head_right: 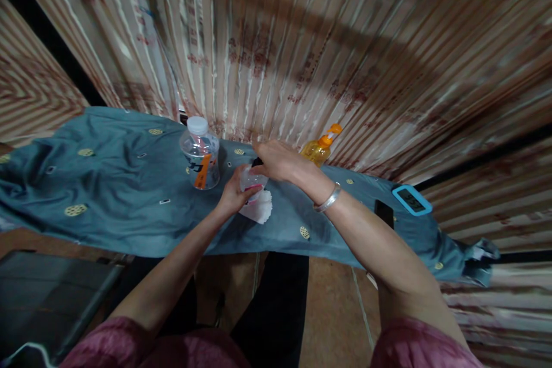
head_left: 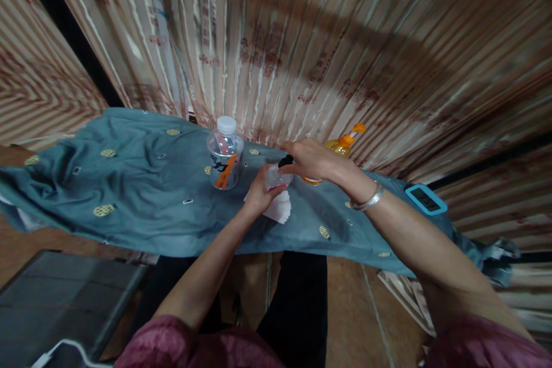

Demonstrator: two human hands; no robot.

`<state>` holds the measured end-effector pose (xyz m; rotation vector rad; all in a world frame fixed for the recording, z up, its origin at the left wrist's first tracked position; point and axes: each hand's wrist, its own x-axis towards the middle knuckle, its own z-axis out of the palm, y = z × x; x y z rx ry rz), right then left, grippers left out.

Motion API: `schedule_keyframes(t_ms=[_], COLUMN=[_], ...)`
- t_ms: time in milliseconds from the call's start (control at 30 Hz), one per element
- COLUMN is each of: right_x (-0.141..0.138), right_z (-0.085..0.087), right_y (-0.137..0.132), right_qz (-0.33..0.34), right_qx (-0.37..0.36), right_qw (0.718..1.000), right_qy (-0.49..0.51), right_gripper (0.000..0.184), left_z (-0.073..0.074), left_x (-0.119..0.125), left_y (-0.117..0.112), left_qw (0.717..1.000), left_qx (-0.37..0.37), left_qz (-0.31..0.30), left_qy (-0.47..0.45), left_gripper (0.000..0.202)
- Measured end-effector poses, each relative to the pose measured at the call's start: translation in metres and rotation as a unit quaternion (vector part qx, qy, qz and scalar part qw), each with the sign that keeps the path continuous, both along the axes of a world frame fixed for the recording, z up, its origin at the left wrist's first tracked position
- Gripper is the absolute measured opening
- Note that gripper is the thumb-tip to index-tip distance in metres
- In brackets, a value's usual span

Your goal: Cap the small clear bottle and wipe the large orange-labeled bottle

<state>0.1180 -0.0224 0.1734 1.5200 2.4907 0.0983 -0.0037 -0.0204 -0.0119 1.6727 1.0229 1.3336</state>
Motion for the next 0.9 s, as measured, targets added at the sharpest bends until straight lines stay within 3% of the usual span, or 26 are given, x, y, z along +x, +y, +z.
schedule_keyframes(t_ms=[167, 900], right_x=[0.0001, -0.0078], right_z=[0.001, -0.0058], right_y=[-0.0016, -0.0028], right_qz=[0.004, -0.022], right_qx=[-0.003, -0.001], right_qw=[1.0, 0.999], right_qy=[-0.01, -0.027], right_gripper=[0.029, 0.033], left_z=[0.0004, -0.0008], left_x=[-0.0003, 0.0013], left_y=[0.0004, 0.0013], left_qw=[1.0, 1.0], left_qx=[0.007, 0.01], left_qz=[0.0, 0.0], left_qy=[0.001, -0.017], left_gripper=[0.055, 0.054])
